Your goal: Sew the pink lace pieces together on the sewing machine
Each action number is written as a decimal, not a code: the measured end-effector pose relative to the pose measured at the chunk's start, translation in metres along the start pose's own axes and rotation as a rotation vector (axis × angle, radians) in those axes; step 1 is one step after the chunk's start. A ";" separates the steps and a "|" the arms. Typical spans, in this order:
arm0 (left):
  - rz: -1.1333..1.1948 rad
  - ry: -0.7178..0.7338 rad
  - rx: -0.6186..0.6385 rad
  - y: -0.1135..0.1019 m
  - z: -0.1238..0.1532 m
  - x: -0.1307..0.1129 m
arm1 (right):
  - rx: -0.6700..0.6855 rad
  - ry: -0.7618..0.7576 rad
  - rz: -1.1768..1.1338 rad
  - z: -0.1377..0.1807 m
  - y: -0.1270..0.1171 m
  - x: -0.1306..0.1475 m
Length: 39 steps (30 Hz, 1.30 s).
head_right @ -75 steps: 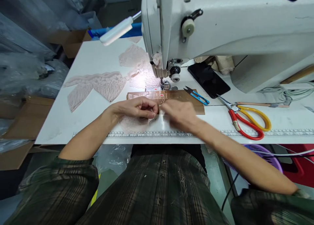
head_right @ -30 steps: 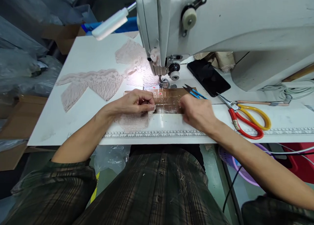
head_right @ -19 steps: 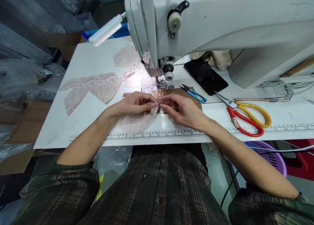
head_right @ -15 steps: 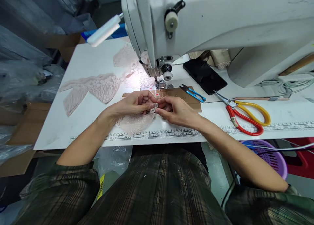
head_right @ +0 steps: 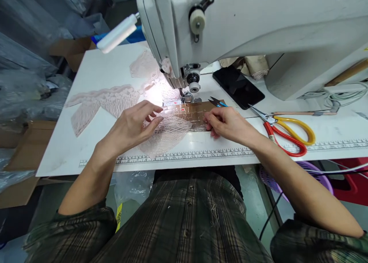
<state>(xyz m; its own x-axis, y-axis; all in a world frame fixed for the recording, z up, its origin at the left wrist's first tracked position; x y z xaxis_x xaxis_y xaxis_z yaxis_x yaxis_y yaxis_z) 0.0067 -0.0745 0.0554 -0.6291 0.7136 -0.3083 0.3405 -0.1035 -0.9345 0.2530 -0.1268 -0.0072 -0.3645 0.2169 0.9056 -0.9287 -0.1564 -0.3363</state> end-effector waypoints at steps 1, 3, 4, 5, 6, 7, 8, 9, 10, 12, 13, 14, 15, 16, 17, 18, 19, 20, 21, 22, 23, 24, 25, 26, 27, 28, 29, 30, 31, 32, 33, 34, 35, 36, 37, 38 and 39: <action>-0.059 -0.017 0.025 0.001 0.006 -0.002 | -0.034 -0.026 0.100 0.003 -0.008 0.001; -0.171 -0.043 0.065 0.004 0.015 -0.006 | -0.152 -0.096 0.328 0.008 -0.019 0.007; -0.219 -0.049 0.075 0.007 0.018 -0.009 | -0.225 -0.138 0.429 0.009 -0.023 0.012; -0.253 -0.050 0.079 0.009 0.020 -0.013 | -0.288 -0.180 0.505 0.010 -0.023 0.016; -0.267 -0.044 0.081 0.012 0.020 -0.017 | -0.330 -0.217 0.552 0.009 -0.022 0.019; -0.259 -0.031 0.086 0.017 0.019 -0.022 | -0.344 -0.246 0.574 0.008 -0.018 0.021; -0.233 -0.010 0.093 0.022 0.017 -0.026 | -0.331 -0.266 0.576 0.006 -0.013 0.022; -0.195 0.020 0.100 0.028 0.014 -0.031 | -0.304 -0.279 0.565 0.004 -0.007 0.023; -0.153 0.055 0.103 0.034 0.010 -0.035 | -0.274 -0.291 0.548 0.002 -0.002 0.023; -0.071 0.124 0.093 0.045 0.003 -0.042 | -0.227 -0.325 0.514 0.001 0.004 0.025; -0.025 0.155 0.090 0.050 0.000 -0.044 | -0.197 -0.349 0.493 0.002 0.007 0.026; 0.042 0.183 0.095 0.053 -0.002 -0.046 | -0.156 -0.381 0.460 0.004 0.008 0.028; 0.134 0.200 0.100 0.055 -0.003 -0.047 | -0.099 -0.416 0.413 0.006 0.010 0.030; 0.251 0.193 0.101 0.055 -0.003 -0.047 | -0.033 -0.445 0.352 0.009 0.013 0.032; 0.393 0.158 0.087 0.054 -0.003 -0.045 | 0.038 -0.461 0.281 0.011 0.016 0.034; 0.547 0.090 0.059 0.051 -0.002 -0.041 | 0.105 -0.460 0.205 0.011 0.019 0.034; 0.698 -0.006 0.020 0.048 -0.002 -0.034 | 0.157 -0.445 0.133 0.010 0.023 0.035; 0.833 -0.121 -0.021 0.046 -0.001 -0.024 | 0.183 -0.418 0.072 0.007 0.026 0.034; 0.946 -0.238 -0.047 0.045 0.001 -0.015 | 0.185 -0.386 0.024 0.003 0.030 0.034; 1.033 -0.343 -0.057 0.046 0.001 -0.005 | 0.172 -0.358 -0.016 -0.003 0.033 0.034; 1.092 -0.429 -0.058 0.047 0.001 0.004 | 0.156 -0.334 -0.049 -0.010 0.037 0.034; 1.128 -0.494 -0.051 0.047 0.001 0.012 | 0.141 -0.310 -0.074 -0.017 0.040 0.034; 1.152 -0.535 -0.047 0.047 0.000 0.020 | 0.133 -0.283 -0.088 -0.024 0.042 0.035; 1.171 -0.555 -0.040 0.047 -0.002 0.026 | 0.134 -0.254 -0.090 -0.030 0.045 0.036; 1.188 -0.558 -0.033 0.046 -0.004 0.030 | 0.138 -0.224 -0.078 -0.035 0.047 0.038; 1.203 -0.551 -0.022 0.045 -0.006 0.034 | 0.134 -0.197 -0.051 -0.039 0.048 0.040; 1.212 -0.542 -0.004 0.044 -0.008 0.036 | 0.123 -0.176 -0.012 -0.042 0.048 0.042; 1.212 -0.534 0.020 0.044 -0.009 0.038 | 0.108 -0.168 0.032 -0.043 0.048 0.045; 1.206 -0.526 0.050 0.044 -0.010 0.038 | 0.094 -0.171 0.075 -0.044 0.048 0.048; 1.197 -0.515 0.085 0.045 -0.011 0.039 | 0.087 -0.182 0.114 -0.045 0.048 0.052; 1.190 -0.494 0.116 0.046 -0.011 0.038 | 0.089 -0.197 0.144 -0.044 0.049 0.055; 1.183 -0.466 0.139 0.048 -0.011 0.037 | 0.100 -0.213 0.165 -0.043 0.051 0.057; 1.175 -0.434 0.148 0.049 -0.012 0.037 | 0.114 -0.230 0.177 -0.043 0.052 0.059; 1.168 -0.402 0.143 0.051 -0.013 0.036 | 0.128 -0.249 0.185 -0.042 0.054 0.061; 1.162 -0.379 0.127 0.052 -0.014 0.037 | 0.141 -0.268 0.195 -0.041 0.055 0.062; 1.159 -0.371 0.104 0.052 -0.015 0.038 | 0.144 -0.286 0.211 -0.041 0.056 0.063; 1.166 -0.384 0.079 0.053 -0.016 0.039 | 0.142 -0.299 0.233 -0.042 0.057 0.064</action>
Point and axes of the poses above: each hand's wrist, its own z-axis away from the middle knuckle, its own y-axis out of the palm, x = y × z, the point moved 5 cm from there along -z, towards the middle knuckle, and after that the axes turned 2 degrees about -z, right-handed, at the moved point
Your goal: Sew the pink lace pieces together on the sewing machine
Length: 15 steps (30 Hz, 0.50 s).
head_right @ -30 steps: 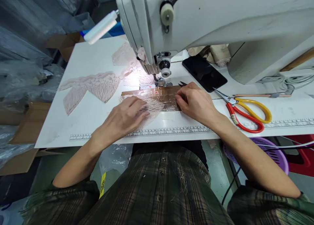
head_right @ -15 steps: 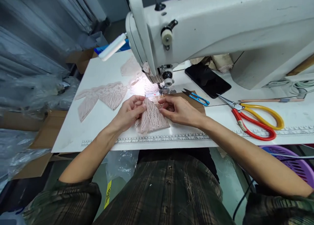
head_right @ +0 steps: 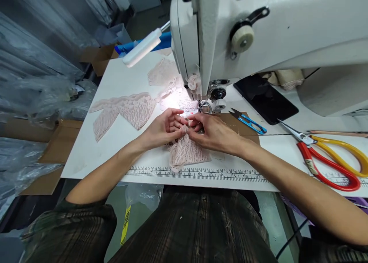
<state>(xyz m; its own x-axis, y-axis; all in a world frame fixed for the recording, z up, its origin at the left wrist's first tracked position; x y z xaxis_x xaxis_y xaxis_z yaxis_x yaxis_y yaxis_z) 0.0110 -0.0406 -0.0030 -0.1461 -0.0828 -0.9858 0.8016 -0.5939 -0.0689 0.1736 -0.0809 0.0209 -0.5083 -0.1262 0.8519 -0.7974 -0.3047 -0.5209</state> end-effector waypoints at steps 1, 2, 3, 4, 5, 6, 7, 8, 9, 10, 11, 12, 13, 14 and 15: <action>0.025 -0.011 -0.033 -0.002 -0.002 0.000 | 0.000 -0.001 0.026 -0.002 0.000 0.000; 0.061 -0.030 -0.074 -0.005 -0.004 0.001 | 0.001 0.009 0.053 -0.005 0.001 -0.001; 0.103 -0.053 -0.120 -0.008 -0.005 0.001 | 0.003 0.030 0.077 -0.008 0.001 -0.003; 0.146 -0.075 -0.167 -0.011 -0.007 0.001 | -0.003 0.057 0.097 -0.011 0.001 -0.006; 0.184 -0.094 -0.208 -0.014 -0.007 0.001 | -0.017 0.082 0.111 -0.014 0.002 -0.009; 0.215 -0.108 -0.242 -0.016 -0.008 0.001 | -0.041 0.102 0.120 -0.017 0.002 -0.011; 0.237 -0.117 -0.268 -0.018 -0.008 0.001 | -0.078 0.111 0.125 -0.019 0.001 -0.014; 0.249 -0.125 -0.288 -0.019 -0.008 0.002 | -0.121 0.104 0.129 -0.020 0.002 -0.016; 0.253 -0.130 -0.302 -0.020 -0.008 0.003 | -0.170 0.079 0.140 -0.020 0.002 -0.017; 0.251 -0.136 -0.309 -0.020 -0.007 0.004 | -0.224 0.039 0.164 -0.019 0.002 -0.016; 0.251 -0.140 -0.312 -0.021 -0.007 0.005 | -0.278 -0.009 0.197 -0.017 0.002 -0.015; 0.255 -0.142 -0.312 -0.021 -0.007 0.006 | -0.333 -0.059 0.234 -0.015 0.002 -0.014; 0.263 -0.144 -0.309 -0.021 -0.007 0.008 | -0.378 -0.106 0.265 -0.012 0.003 -0.012; 0.275 -0.142 -0.305 -0.021 -0.007 0.009 | -0.414 -0.144 0.284 -0.010 0.004 -0.010; 0.286 -0.137 -0.301 -0.021 -0.007 0.010 | -0.436 -0.174 0.289 -0.009 0.005 -0.009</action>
Point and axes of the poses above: each hand's wrist, its own z-axis away from the middle knuckle, its own y-axis out of the palm, x = y × z, the point moved 5 cm from there along -z, towards the middle knuckle, and after that the axes turned 2 degrees about -z, right-handed, at the moved point
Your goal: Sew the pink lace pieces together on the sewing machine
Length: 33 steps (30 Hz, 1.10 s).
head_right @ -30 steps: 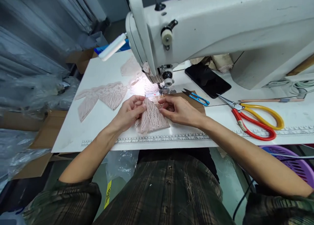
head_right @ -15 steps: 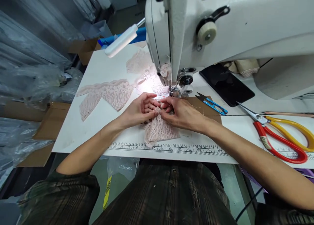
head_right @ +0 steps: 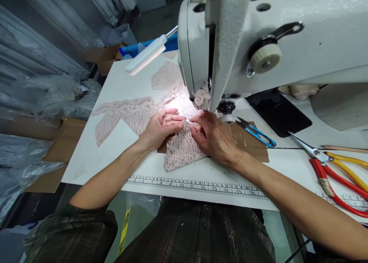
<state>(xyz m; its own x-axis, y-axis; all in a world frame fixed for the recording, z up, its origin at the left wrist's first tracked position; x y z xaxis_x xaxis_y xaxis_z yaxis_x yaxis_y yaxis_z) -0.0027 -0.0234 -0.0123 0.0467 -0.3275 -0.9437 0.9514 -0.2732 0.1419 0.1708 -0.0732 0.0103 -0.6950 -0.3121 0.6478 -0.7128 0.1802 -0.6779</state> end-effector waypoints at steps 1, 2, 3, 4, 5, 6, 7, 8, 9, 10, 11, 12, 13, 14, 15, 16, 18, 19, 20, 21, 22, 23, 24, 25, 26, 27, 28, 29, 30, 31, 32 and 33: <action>0.009 0.005 0.003 0.000 0.000 0.001 | -0.013 -0.019 -0.008 0.001 0.001 0.002; 0.014 0.008 0.005 0.000 0.000 0.001 | -0.020 -0.035 -0.016 0.001 0.001 0.003; 0.015 0.009 0.006 0.000 0.000 0.001 | -0.024 -0.047 -0.021 0.002 0.003 0.005; 0.014 0.007 0.005 0.000 0.000 0.001 | -0.026 -0.055 -0.024 0.001 0.004 0.006; 0.014 0.003 0.004 0.000 0.000 0.001 | -0.030 -0.060 -0.027 0.001 0.005 0.006; 0.014 -0.001 0.003 0.001 0.000 0.000 | -0.032 -0.062 -0.029 0.000 0.007 0.006; 0.013 -0.005 0.003 0.001 0.000 0.000 | -0.032 -0.060 -0.033 0.000 0.008 0.006; 0.012 -0.006 0.004 0.002 0.000 -0.001 | -0.029 -0.054 -0.034 -0.001 0.010 0.005; 0.010 -0.003 0.007 0.002 0.001 -0.001 | -0.023 -0.044 -0.033 -0.001 0.011 0.004; 0.006 0.004 0.012 0.003 0.001 -0.002 | -0.014 -0.034 -0.030 -0.001 0.012 0.004; 0.000 0.014 0.019 0.004 0.001 -0.002 | -0.004 -0.023 -0.027 -0.002 0.013 0.003; -0.008 0.030 0.027 0.005 0.002 -0.002 | 0.004 -0.013 -0.022 -0.002 0.014 0.003; -0.019 0.051 0.032 0.006 0.003 -0.003 | 0.007 -0.005 -0.013 -0.002 0.014 0.002; -0.035 0.074 0.038 0.007 0.003 -0.003 | 0.011 0.001 0.001 -0.002 0.013 0.003; -0.055 0.095 0.046 0.008 0.004 -0.003 | 0.015 0.004 0.023 -0.001 0.013 0.003; -0.076 0.114 0.051 0.010 0.005 -0.003 | 0.025 0.003 0.054 -0.001 0.013 0.004; -0.110 0.146 0.056 0.012 0.008 -0.003 | 0.062 -0.006 0.143 0.000 0.015 0.006; -0.118 0.156 0.057 0.013 0.009 -0.003 | 0.084 -0.011 0.192 0.000 0.017 0.007; -0.119 0.162 0.057 0.013 0.009 -0.003 | 0.101 -0.013 0.231 0.001 0.018 0.008; -0.114 0.166 0.054 0.013 0.010 -0.003 | 0.111 -0.012 0.252 0.001 0.019 0.008; -0.105 0.161 0.053 0.013 0.010 -0.003 | 0.114 -0.008 0.248 0.001 0.020 0.008; -0.096 0.153 0.051 0.013 0.010 -0.003 | 0.108 0.002 0.214 0.001 0.020 0.008; -0.085 0.142 0.051 0.012 0.010 -0.003 | 0.097 0.014 0.153 0.001 0.019 0.008; -0.075 0.132 0.050 0.012 0.010 -0.002 | 0.086 0.030 0.076 0.001 0.018 0.007; -0.065 0.120 0.051 0.011 0.010 -0.002 | 0.076 0.049 -0.005 0.001 0.017 0.006; -0.056 0.109 0.053 0.011 0.009 -0.001 | 0.070 0.069 -0.078 0.000 0.015 0.005; -0.044 0.100 0.055 0.010 0.009 0.000 | 0.071 0.088 -0.138 0.000 0.014 0.004; -0.030 0.093 0.055 0.010 0.008 0.000 | 0.078 0.102 -0.183 -0.001 0.013 0.004; -0.016 0.086 0.054 0.009 0.008 0.001 | 0.086 0.111 -0.214 -0.002 0.012 0.003; -0.002 0.080 0.053 0.009 0.007 0.001 | 0.093 0.116 -0.235 -0.002 0.010 0.003; 0.011 0.075 0.050 0.008 0.007 0.001 | 0.096 0.119 -0.250 -0.003 0.010 0.003; 0.020 0.072 0.047 0.008 0.007 0.001 | 0.097 0.121 -0.261 -0.003 0.009 0.004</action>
Point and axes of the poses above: each hand's wrist, its own z-axis away from the middle knuckle, its own y-axis out of the palm, x = y × z, the point moved 5 cm from there along -z, towards the middle knuckle, and after that the axes turned 2 degrees about -z, right-handed, at the moved point
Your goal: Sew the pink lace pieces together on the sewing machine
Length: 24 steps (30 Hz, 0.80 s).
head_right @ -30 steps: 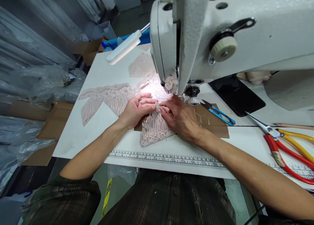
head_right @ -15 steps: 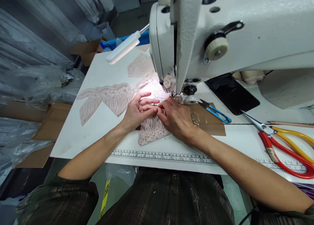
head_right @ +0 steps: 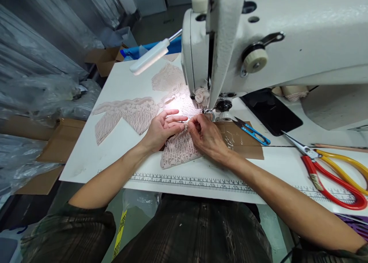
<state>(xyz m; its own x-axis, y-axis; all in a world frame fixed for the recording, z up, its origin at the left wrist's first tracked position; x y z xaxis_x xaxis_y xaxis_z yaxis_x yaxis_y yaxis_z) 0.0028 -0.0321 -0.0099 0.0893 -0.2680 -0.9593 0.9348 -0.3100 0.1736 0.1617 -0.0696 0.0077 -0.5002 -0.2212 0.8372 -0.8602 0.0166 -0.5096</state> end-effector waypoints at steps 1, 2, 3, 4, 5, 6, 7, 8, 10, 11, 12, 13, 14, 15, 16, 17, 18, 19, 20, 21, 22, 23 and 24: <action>0.006 -0.005 -0.003 0.000 0.000 0.000 | -0.001 0.003 -0.007 0.000 0.000 0.000; 0.009 -0.012 -0.007 0.000 0.000 0.000 | -0.006 0.007 -0.013 0.000 0.000 0.000; 0.011 -0.019 -0.013 0.000 0.000 0.001 | -0.012 0.011 -0.018 0.000 0.000 0.000; 0.014 -0.025 -0.021 0.000 0.000 0.001 | -0.019 0.016 -0.023 0.000 0.000 0.000; 0.019 -0.034 -0.030 -0.001 -0.001 0.002 | -0.027 0.022 -0.032 0.000 0.000 -0.001; 0.025 -0.046 -0.039 -0.001 -0.001 0.003 | -0.035 0.035 -0.045 0.000 0.001 -0.002; 0.030 -0.058 -0.051 -0.002 -0.002 0.004 | -0.049 0.057 -0.063 0.001 0.000 -0.003; 0.034 -0.070 -0.064 -0.004 -0.003 0.004 | -0.066 0.087 -0.085 0.002 -0.001 -0.005; 0.032 -0.080 -0.096 -0.011 -0.005 0.000 | -0.082 0.149 -0.146 0.003 -0.006 -0.008; 0.023 -0.069 -0.115 -0.016 -0.006 -0.005 | -0.066 0.184 -0.192 0.004 -0.008 -0.009; 0.010 -0.040 -0.133 -0.021 -0.006 -0.012 | -0.018 0.228 -0.252 0.005 -0.009 -0.010; -0.007 0.010 -0.148 -0.026 -0.005 -0.021 | 0.061 0.291 -0.329 0.006 -0.008 -0.010; -0.030 0.076 -0.156 -0.029 -0.002 -0.031 | 0.159 0.374 -0.425 0.008 -0.006 -0.011; -0.063 0.153 -0.153 -0.030 0.002 -0.042 | 0.264 0.471 -0.535 0.011 -0.003 -0.011; -0.105 0.229 -0.134 -0.027 0.009 -0.051 | 0.362 0.567 -0.649 0.014 0.000 -0.010; -0.157 0.294 -0.092 -0.020 0.017 -0.057 | 0.448 0.639 -0.760 0.017 0.003 -0.008; -0.224 0.342 -0.026 -0.010 0.026 -0.060 | 0.502 0.675 -0.853 0.018 0.005 -0.006; -0.306 0.362 0.073 0.003 0.037 -0.058 | 0.526 0.675 -0.906 0.017 0.006 -0.004; -0.400 0.377 0.195 0.019 0.048 -0.054 | 0.530 0.647 -0.914 0.016 0.006 -0.003; -0.515 0.394 0.332 0.034 0.061 -0.046 | 0.520 0.603 -0.881 0.014 0.005 -0.003; -0.635 0.421 0.471 0.049 0.073 -0.037 | 0.501 0.557 -0.820 0.012 0.004 -0.005; -0.734 0.445 0.595 0.060 0.085 -0.028 | 0.484 0.515 -0.750 0.011 0.003 -0.008; -0.809 0.475 0.688 0.068 0.094 -0.020 | 0.475 0.482 -0.687 0.011 0.002 -0.010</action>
<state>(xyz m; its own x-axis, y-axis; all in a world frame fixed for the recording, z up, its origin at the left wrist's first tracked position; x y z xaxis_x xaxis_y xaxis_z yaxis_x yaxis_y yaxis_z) 0.0321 -0.1333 0.0419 -0.1924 0.5584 -0.8069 0.4063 -0.7031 -0.5835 0.1659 -0.0776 -0.0042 0.0201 0.3905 0.9204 -0.9037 -0.3866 0.1837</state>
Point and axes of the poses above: each hand's wrist, its own z-axis away from the middle knuckle, its own y-axis out of the palm, x = y × z, the point moved 5 cm from there along -z, towards the middle knuckle, and after that the axes turned 2 degrees about -z, right-handed, at the moved point
